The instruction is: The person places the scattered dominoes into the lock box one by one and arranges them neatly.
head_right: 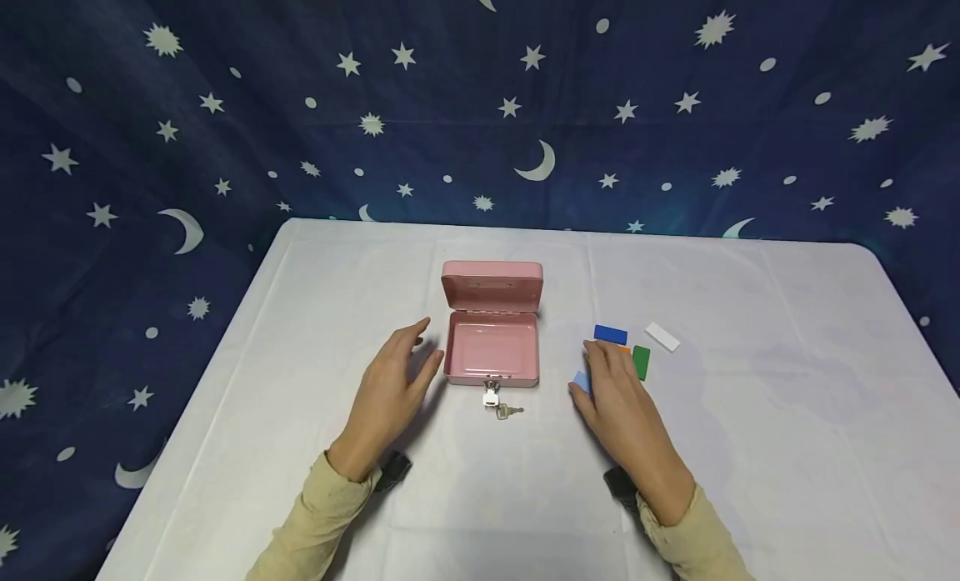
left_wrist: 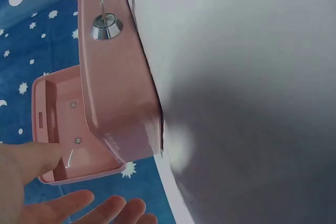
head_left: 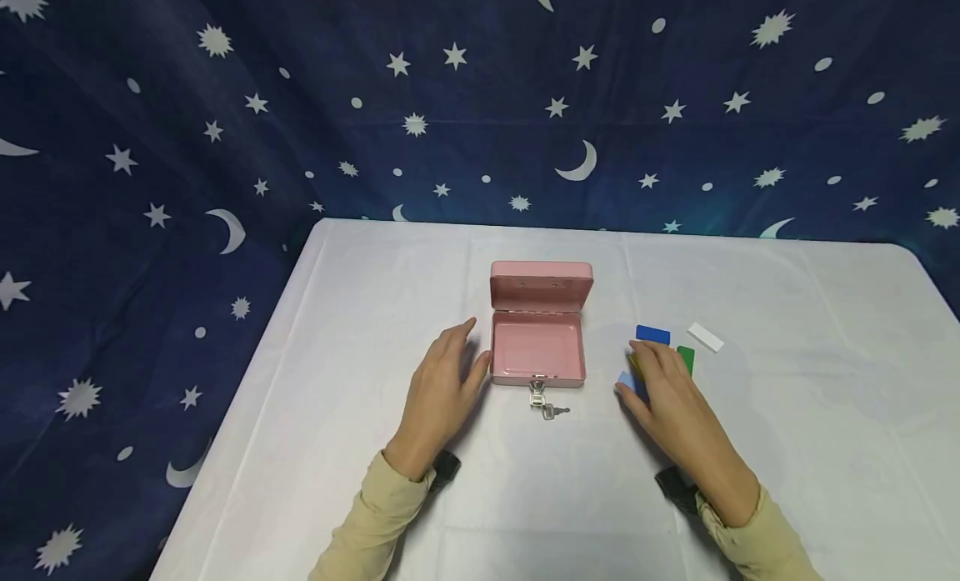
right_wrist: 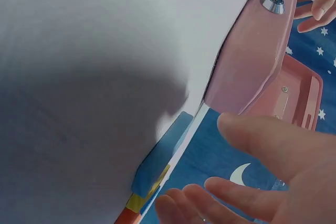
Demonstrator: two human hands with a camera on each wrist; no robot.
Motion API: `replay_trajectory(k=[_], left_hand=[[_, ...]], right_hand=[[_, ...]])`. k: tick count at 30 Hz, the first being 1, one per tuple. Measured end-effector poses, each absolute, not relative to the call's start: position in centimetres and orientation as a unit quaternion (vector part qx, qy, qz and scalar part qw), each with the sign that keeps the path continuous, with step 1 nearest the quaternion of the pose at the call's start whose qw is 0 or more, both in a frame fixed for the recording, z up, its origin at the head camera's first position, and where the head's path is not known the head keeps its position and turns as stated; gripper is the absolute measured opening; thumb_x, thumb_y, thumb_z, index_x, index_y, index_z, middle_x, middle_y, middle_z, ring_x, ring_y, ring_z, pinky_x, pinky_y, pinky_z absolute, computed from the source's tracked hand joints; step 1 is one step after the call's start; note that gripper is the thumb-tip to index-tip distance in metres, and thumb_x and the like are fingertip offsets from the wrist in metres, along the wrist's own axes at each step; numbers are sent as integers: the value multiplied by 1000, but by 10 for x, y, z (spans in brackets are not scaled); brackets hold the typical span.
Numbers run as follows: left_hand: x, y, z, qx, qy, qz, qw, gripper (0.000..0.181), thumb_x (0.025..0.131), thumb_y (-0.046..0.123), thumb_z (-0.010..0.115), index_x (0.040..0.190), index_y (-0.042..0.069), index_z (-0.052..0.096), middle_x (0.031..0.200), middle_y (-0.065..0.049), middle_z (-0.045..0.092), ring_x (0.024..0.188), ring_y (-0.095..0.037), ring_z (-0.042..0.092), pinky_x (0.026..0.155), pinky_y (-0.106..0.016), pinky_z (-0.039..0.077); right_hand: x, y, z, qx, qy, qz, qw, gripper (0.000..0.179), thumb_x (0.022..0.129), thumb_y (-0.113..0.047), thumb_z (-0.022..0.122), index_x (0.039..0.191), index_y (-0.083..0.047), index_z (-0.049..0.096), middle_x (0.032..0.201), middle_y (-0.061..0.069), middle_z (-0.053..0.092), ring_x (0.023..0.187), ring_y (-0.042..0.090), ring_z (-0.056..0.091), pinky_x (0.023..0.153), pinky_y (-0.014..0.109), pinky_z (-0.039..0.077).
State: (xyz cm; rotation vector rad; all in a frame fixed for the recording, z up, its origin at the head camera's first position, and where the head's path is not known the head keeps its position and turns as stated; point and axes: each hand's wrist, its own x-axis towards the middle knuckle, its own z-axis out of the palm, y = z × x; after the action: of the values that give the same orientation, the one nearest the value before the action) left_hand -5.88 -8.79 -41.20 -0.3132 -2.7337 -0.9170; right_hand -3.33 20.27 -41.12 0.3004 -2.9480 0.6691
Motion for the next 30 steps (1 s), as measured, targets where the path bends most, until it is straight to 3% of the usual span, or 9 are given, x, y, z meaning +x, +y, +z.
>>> replay_trajectory(k=[7, 24, 30], left_hand=[[-64, -85, -413, -105, -926, -347, 110, 48, 97, 27, 64, 139, 6, 54, 126, -12, 64, 116, -26, 62, 97, -44, 50], [-75, -78, -419, -83, -913, -395, 62, 44, 98, 28, 63, 136, 7, 57, 123, -9, 66, 105, -23, 66, 90, -40, 53], [-78, -76, -420, -76, -909, -408, 46, 42, 98, 27, 63, 135, 7, 59, 120, -8, 67, 100, -19, 65, 86, -36, 53]], right_hand=[[-35, 204, -411, 87, -971, 222, 28, 58, 90, -10, 72, 136, 12, 44, 131, 32, 47, 122, 47, 45, 102, 63, 40], [-39, 211, -414, 103, -969, 213, 78, 44, 87, -6, 73, 121, 14, 55, 114, 32, 56, 101, 44, 52, 87, 57, 47], [-41, 213, -415, 102, -969, 209, 82, 42, 86, -5, 74, 119, 14, 57, 111, 31, 57, 101, 45, 52, 86, 57, 46]])
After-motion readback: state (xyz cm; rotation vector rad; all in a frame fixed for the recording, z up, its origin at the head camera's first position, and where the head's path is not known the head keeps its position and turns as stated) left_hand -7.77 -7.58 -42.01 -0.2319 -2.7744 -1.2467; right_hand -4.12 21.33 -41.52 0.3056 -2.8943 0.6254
